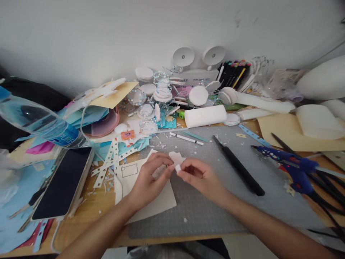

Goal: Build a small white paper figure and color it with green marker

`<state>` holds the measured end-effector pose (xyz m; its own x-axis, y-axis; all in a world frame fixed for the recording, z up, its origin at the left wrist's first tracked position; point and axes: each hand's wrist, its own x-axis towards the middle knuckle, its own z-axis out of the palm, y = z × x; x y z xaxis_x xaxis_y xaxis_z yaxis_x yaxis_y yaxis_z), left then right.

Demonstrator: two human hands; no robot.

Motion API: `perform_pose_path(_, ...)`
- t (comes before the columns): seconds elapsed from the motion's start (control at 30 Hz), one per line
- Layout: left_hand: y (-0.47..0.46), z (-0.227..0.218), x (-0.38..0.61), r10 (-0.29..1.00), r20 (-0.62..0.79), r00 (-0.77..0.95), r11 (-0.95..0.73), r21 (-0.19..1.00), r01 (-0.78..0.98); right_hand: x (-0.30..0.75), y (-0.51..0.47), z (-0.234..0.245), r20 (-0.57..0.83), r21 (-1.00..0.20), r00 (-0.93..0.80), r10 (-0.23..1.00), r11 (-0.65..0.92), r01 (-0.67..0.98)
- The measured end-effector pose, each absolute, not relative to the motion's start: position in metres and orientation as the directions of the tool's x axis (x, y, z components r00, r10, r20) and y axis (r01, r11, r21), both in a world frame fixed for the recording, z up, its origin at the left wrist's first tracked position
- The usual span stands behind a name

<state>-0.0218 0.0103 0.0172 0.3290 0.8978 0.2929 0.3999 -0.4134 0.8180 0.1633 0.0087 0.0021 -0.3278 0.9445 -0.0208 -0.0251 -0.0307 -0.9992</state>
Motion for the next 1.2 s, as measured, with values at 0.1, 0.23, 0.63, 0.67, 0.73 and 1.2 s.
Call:
perform_pose_path(0.1,0.015,0.013,-0.024,0.866,0.329,0.376,-0.496,0.660,0.564,0.168,0.013,0.007,-0.011,-1.000,-0.204,0.979,-0.015,-0.018)
perform_pose_path(0.23,0.020,0.004,-0.025,0.854,0.286,0.434,-0.518,0.530,0.671,0.174,0.017,0.013,-0.021,-1.000,-0.113,0.993,-0.020,0.010)
perform_pose_path(0.63,0.015,0.015,-0.025,0.933,0.310,0.181,-0.354,0.878,0.322,0.175,0.012,0.012,0.204,-0.978,-0.278,0.939,0.206,-0.021)
perform_pose_path(0.67,0.015,0.015,-0.025,0.940,0.298,0.167,-0.336,0.892,0.302,0.175,0.012,0.013,0.212,-0.976,-0.273,0.938,0.215,-0.021)
perform_pose_path(0.73,0.015,0.016,-0.024,0.953,0.267,0.142,-0.297,0.915,0.274,0.175,0.011,0.016,0.226,-0.974,-0.263,0.938,0.226,-0.032)
perform_pose_path(1.2,0.017,0.010,-0.025,0.983,0.182,-0.007,-0.177,0.965,0.195,0.167,0.007,0.010,-0.029,-0.993,-0.268,0.963,-0.059,-0.104)
